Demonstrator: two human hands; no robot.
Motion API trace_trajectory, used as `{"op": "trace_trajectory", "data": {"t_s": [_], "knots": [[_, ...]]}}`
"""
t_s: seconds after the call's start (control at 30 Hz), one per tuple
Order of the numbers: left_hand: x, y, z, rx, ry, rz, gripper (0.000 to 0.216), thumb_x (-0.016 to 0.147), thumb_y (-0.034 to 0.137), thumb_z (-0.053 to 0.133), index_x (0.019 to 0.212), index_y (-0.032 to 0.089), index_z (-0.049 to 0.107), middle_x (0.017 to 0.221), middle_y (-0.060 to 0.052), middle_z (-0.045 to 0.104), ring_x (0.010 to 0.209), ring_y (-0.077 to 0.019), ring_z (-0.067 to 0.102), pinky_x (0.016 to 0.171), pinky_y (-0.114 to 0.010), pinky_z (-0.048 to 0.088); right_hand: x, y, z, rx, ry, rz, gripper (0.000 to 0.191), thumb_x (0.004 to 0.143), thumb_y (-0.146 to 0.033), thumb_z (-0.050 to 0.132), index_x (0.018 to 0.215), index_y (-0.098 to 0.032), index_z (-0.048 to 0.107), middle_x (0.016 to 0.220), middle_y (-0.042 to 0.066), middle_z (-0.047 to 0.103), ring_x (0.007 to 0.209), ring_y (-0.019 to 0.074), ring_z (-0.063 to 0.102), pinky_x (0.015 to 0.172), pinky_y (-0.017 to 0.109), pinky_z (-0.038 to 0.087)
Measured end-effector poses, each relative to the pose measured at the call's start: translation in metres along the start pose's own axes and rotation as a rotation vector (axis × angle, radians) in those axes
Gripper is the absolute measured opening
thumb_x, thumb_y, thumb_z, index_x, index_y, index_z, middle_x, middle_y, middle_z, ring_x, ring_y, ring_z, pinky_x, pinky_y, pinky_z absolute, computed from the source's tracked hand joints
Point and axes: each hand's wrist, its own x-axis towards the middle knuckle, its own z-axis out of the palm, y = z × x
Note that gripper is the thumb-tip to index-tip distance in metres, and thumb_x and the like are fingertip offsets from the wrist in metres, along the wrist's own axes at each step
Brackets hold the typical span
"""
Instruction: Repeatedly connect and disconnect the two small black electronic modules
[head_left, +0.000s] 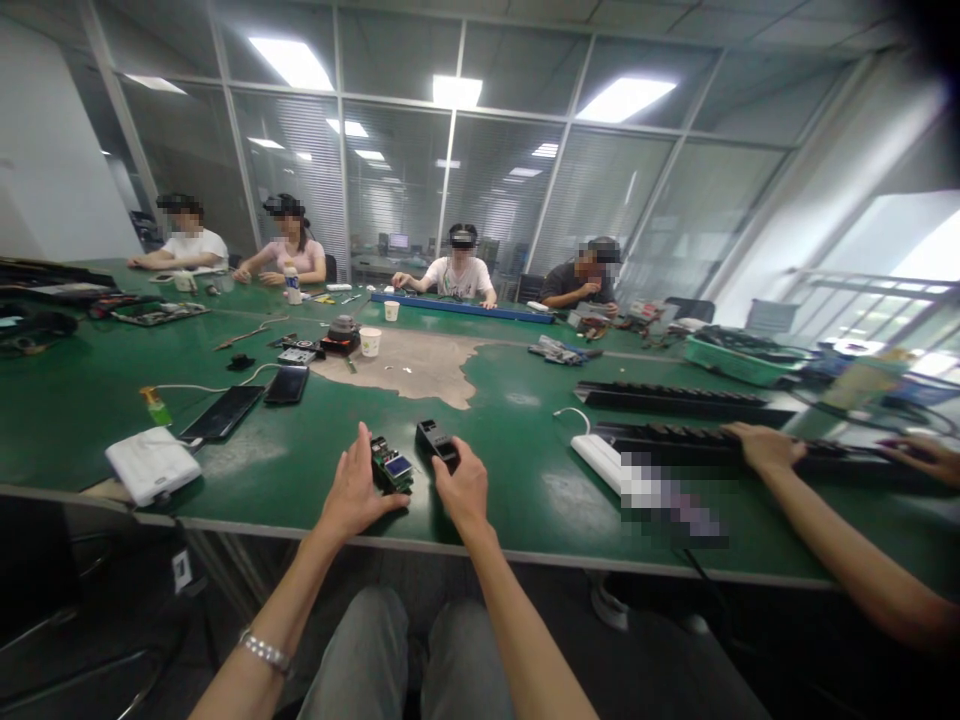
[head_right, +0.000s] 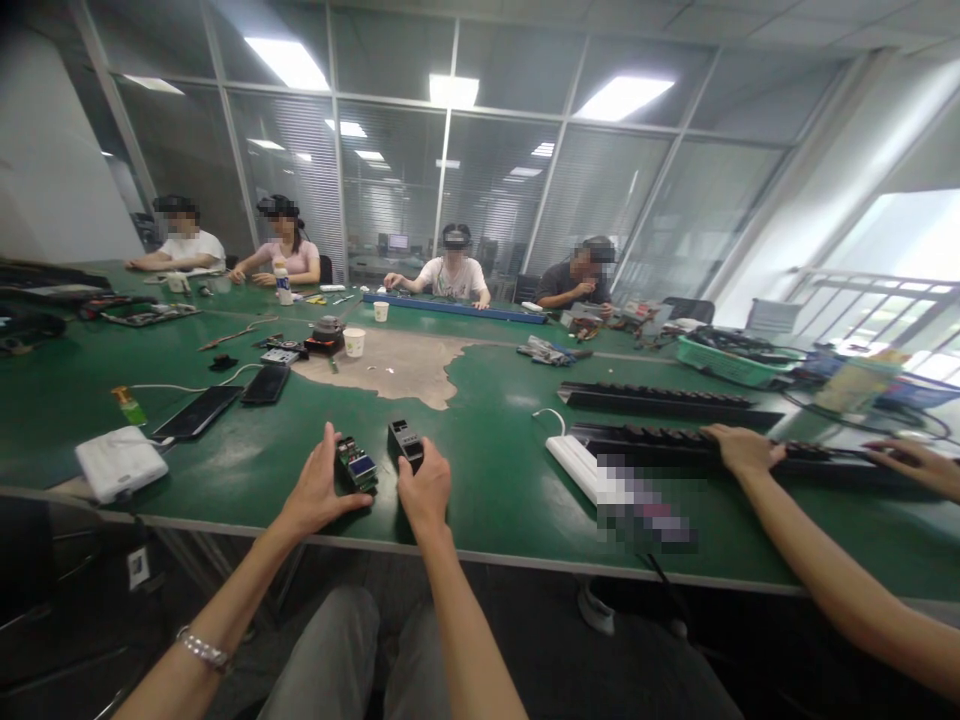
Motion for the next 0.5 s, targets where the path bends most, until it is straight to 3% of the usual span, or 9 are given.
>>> {"op": "trace_trajectory", "data": {"t_s": [0.2,0.37,0.5], "knots": [[0.0,0.0,-0.001,0.001,-0.001,-0.032,0.132,0.063,0.052,0.077,0.15,0.017,-0.015,0.149,-0.022,0.033,0.139,-0.0371,0.031,0.112,-0.058,0.023,-0.002,0.006,0.006,-0.032,0.017,-0.056,0.062,0.078,-0.034,0.064,0.131,-0.004,0.052,0.125,0.022,0.06,0.116,0.0321,0.056,0.101,0.044,0.04],[0.0,-0.001,0.0,-0.037,-0.029,-0.034,0.127,0.069,0.047,0.074,0.149,0.019,-0.02,0.151,-0.022,0.032,0.14,-0.0339,0.033,0.113,-0.057,0.02,-0.001,0.002,0.002,0.026,-0.019,-0.002,0.051,0.081,-0.033,0.06,0.127,-0.011,0.057,0.116,0.017,0.066,0.107,0.0287,0.062,0.095,0.043,0.046],[-0.001,-0.003,0.001,-0.042,-0.046,-0.03,0.126,0.07,0.049,0.073,0.148,0.02,-0.022,0.152,-0.022,0.03,0.141,-0.0333,0.031,0.114,-0.058,0.017,-0.002,-0.019,-0.006,0.187,-0.004,0.017,0.048,0.082,-0.039,0.061,0.124,-0.017,0.059,0.113,0.012,0.068,0.103,0.0252,0.065,0.092,0.038,0.049]]}}
